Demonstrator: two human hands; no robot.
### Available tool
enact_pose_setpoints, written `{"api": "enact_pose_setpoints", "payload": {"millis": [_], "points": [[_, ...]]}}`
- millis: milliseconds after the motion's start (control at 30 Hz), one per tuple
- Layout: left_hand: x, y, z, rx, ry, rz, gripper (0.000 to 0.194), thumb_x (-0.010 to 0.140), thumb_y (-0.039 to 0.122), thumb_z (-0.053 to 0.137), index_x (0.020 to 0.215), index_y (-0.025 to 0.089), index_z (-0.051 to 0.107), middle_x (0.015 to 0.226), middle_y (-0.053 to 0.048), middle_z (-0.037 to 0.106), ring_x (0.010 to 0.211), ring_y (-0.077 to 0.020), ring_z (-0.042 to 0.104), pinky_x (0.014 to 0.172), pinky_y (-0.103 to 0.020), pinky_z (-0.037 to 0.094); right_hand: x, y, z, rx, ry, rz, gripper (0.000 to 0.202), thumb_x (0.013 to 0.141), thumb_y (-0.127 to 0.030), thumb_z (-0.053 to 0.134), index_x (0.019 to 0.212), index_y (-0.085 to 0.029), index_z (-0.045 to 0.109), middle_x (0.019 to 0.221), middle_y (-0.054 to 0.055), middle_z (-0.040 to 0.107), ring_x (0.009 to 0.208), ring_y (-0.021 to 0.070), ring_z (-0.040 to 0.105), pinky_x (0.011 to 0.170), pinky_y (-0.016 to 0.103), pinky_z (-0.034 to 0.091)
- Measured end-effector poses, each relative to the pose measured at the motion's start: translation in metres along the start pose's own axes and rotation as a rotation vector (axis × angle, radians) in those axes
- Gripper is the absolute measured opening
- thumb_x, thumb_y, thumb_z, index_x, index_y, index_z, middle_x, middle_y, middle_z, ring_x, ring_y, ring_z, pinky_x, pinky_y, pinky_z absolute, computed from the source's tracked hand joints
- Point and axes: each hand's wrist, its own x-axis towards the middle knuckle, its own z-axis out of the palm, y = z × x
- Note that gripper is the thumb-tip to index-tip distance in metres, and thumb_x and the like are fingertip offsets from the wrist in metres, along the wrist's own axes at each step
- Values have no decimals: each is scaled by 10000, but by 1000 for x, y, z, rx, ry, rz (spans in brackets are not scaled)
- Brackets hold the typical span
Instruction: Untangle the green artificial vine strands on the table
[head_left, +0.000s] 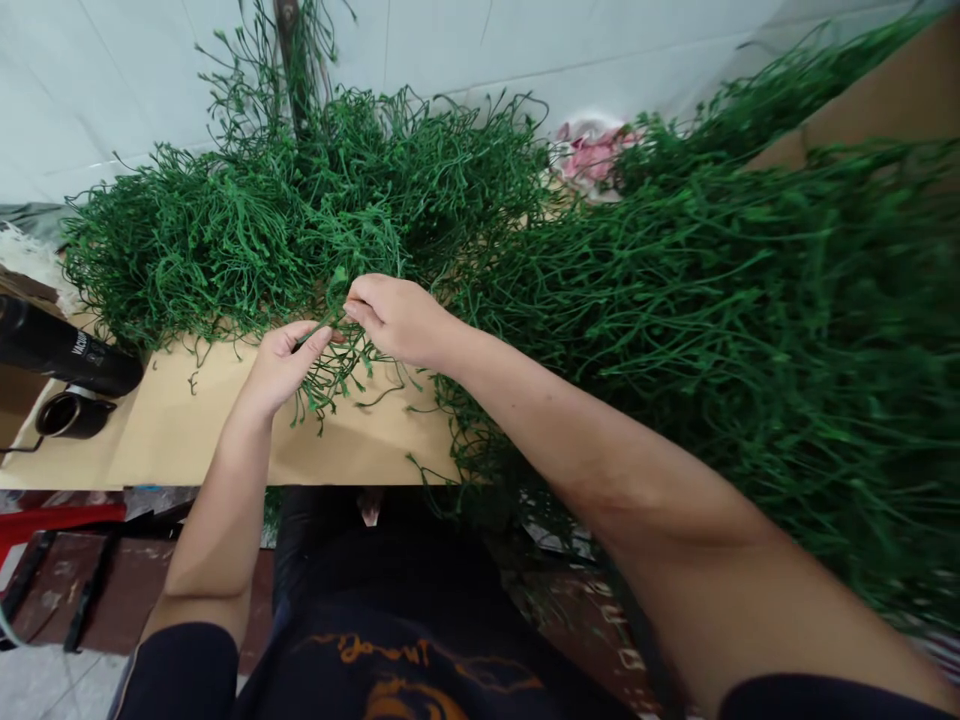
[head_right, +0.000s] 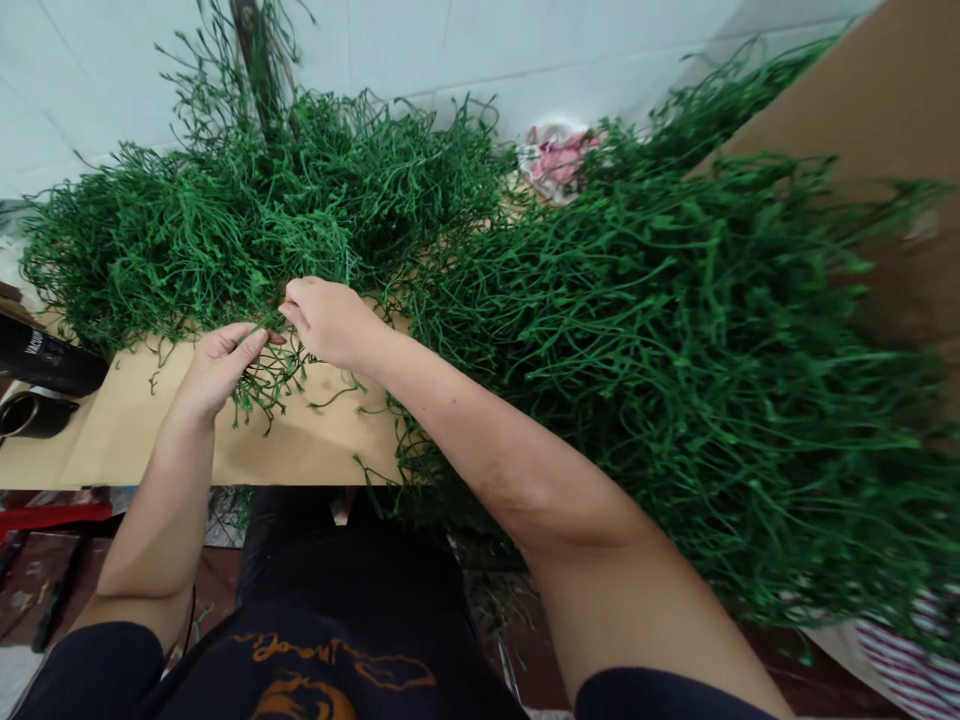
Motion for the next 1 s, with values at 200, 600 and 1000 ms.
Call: {"api": "enact_pose_setpoints", "payload": {"millis": [200, 600, 1000], "points": [[2, -3, 3, 5, -7, 26, 304, 743, 431, 594, 673, 142, 657, 598, 6, 557, 635, -116, 488, 650, -231, 382, -4, 1, -4, -115, -95, -103, 277, 870, -301, 424, 638, -154, 459, 641, 13, 468, 610, 101, 340, 627, 256, 263], [-17, -22, -4, -68, 292, -117, 272, 731, 396, 577, 616, 149, 586, 538, 28, 435, 510, -81, 334, 492, -207, 265, -1, 98, -125, -472, 621, 524, 335, 891, -405, 357, 683, -216, 539, 713, 84, 532, 743, 207, 513, 667, 359, 360], [3, -1, 31, -119, 108, -14, 312, 743, 442, 586, 615, 159, 562, 517, 50, 315, 514, -83, 280, 505, -229, 234, -39, 28, -70, -277, 164, 272, 442, 824, -571, 412, 788, -170, 595, 806, 96, 611, 751, 209, 554, 668, 365, 399]]}}
